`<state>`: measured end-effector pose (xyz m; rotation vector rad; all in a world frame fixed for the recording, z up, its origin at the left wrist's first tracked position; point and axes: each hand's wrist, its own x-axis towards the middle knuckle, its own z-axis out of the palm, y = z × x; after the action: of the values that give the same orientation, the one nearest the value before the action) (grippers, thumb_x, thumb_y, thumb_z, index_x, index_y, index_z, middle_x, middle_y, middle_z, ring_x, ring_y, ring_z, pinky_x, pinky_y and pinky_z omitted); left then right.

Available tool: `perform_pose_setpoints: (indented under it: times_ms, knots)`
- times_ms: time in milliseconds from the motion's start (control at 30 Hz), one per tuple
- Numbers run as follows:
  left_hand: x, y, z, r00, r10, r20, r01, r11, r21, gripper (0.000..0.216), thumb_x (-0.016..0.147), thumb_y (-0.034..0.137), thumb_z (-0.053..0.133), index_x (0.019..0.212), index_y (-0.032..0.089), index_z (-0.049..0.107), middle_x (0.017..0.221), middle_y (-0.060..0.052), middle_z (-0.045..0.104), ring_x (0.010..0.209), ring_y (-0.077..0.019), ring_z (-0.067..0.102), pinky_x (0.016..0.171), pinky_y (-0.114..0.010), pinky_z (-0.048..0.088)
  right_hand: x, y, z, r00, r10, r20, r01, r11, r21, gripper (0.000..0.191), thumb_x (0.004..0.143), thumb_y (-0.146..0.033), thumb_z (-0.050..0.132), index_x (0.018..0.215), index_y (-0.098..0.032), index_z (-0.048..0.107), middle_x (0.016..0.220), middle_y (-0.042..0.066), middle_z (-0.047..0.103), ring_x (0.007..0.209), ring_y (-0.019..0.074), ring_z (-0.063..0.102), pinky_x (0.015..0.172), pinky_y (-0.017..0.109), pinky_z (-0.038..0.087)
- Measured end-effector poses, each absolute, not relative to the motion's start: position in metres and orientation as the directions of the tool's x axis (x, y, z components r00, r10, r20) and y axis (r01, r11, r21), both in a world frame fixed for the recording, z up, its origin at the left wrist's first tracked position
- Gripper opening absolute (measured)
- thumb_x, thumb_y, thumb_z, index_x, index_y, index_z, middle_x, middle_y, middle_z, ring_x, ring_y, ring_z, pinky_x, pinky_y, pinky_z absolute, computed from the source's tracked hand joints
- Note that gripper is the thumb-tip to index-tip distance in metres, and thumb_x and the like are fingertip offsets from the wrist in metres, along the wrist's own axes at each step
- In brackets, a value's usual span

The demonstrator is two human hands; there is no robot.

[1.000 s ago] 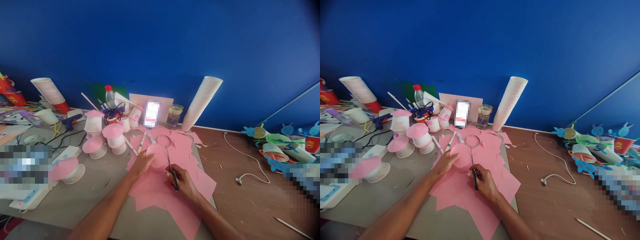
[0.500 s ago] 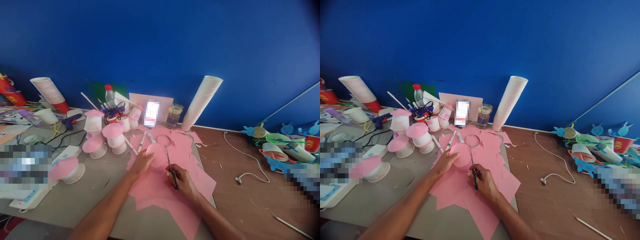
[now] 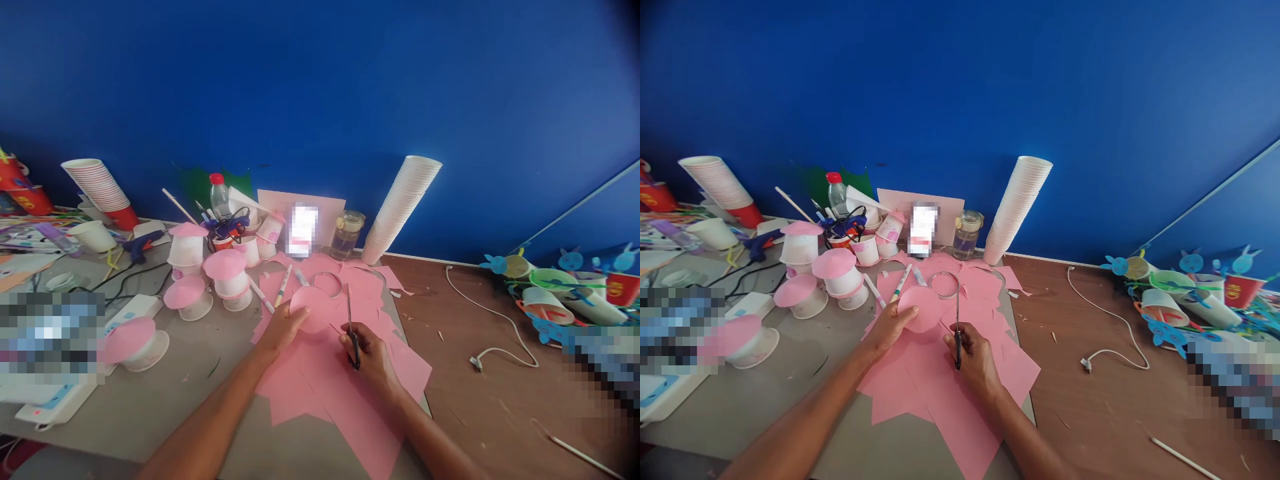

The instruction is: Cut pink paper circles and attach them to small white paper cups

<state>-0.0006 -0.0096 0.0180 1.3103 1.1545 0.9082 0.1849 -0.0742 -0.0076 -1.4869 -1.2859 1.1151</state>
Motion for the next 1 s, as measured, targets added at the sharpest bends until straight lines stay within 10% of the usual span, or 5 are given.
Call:
perform_pose_setpoints:
  times_ms: [267, 533, 833, 1000]
  knots:
    - [-0.003, -0.004, 0.003, 0.156, 0.979, -0.134, -0.005, 0.137, 0.991, 0.041, 0.075, 0.053, 0.056, 0.089, 0.015, 0.064, 0.080, -0.006, 0.066, 0.079, -0.0219, 0.059, 0.067, -0.031, 0.046, 0.204, -0.066, -0.008, 0.182, 0.980, 0.086, 0.697, -0.067, -0.714, 0.036, 0.079, -0.047, 0.056, 0.102, -0.019, 0.056, 0.057, -0.002, 0.054, 0.051, 0.0157, 0.047, 0.051, 0.027, 0.034]
    - [-0.001, 0.001, -0.006, 0.190, 0.962, -0.197, -0.362, 0.255, 0.897, 0.049, 0.070, 0.048, 0.067, 0.104, 0.013, 0.061, 0.097, -0.011, 0.067, 0.087, -0.0233, 0.061, 0.067, -0.034, 0.052, 0.211, -0.059, -0.013, 0.188, 0.946, 0.263, 0.874, -0.039, -0.485, 0.043, 0.078, -0.026, 0.050, 0.119, -0.016, 0.049, 0.111, 0.014, 0.062, 0.094, 0.0264, 0.061, 0.077, 0.038, 0.042]
    - [-0.005, 0.000, -0.011, 0.213, 0.959, -0.188, -0.357, 0.256, 0.898, 0.037, 0.067, 0.038, 0.073, 0.091, 0.013, 0.061, 0.085, -0.006, 0.066, 0.068, -0.0157, 0.061, 0.064, -0.031, 0.051, 0.208, -0.055, -0.006, 0.239, 0.967, 0.086, 0.302, 0.010, -0.953, 0.043, 0.076, -0.041, 0.057, 0.112, -0.017, 0.054, 0.076, 0.003, 0.060, 0.057, 0.0137, 0.052, 0.052, 0.027, 0.041]
    - [-0.004, -0.003, -0.007, 0.235, 0.956, -0.178, -0.319, 0.249, 0.915, 0.030, 0.066, 0.036, 0.074, 0.079, 0.013, 0.060, 0.068, -0.001, 0.062, 0.058, -0.0121, 0.057, 0.060, -0.028, 0.049, 0.208, -0.055, -0.004, 0.182, 0.983, 0.022, 0.032, 0.016, -0.999, 0.044, 0.074, -0.043, 0.062, 0.106, -0.014, 0.058, 0.063, -0.001, 0.053, 0.054, 0.0112, 0.045, 0.048, 0.023, 0.035]
